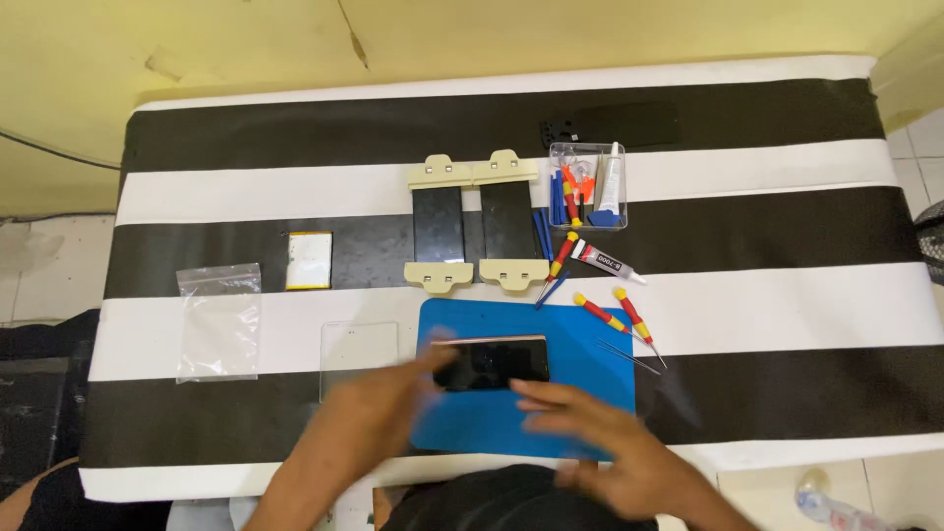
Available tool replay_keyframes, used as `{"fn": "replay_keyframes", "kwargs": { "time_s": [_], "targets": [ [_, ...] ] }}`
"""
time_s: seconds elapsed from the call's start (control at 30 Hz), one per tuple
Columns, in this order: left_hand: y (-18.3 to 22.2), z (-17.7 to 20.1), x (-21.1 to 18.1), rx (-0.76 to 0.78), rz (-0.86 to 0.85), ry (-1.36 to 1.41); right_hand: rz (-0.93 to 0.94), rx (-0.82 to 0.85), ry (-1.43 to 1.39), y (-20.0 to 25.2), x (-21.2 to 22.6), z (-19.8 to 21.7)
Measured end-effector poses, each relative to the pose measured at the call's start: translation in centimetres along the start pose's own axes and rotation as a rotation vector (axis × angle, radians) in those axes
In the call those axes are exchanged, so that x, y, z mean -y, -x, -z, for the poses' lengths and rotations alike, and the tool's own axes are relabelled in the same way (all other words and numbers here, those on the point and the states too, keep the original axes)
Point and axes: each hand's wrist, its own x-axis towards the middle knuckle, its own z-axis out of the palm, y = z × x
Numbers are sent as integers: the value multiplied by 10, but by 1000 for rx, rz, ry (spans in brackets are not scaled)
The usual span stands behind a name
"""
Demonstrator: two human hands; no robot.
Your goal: Disassembling a mobile phone using prying tools and a phone holder on a repair bench.
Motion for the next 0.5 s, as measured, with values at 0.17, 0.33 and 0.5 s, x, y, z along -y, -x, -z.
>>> {"fn": "replay_keyframes", "kwargs": {
  "time_s": [0.17, 0.33, 0.5],
  "targets": [
    [20, -84, 84, -520, 191, -360, -153, -583, 369, 26, -129, -37],
    [-19, -126, 87, -100, 153, -357, -344, -386, 624, 0, -135, -37],
    [-32, -134, 100, -101, 144, -407, -366, -181, 631, -19, -135, -18]
  ]
}}
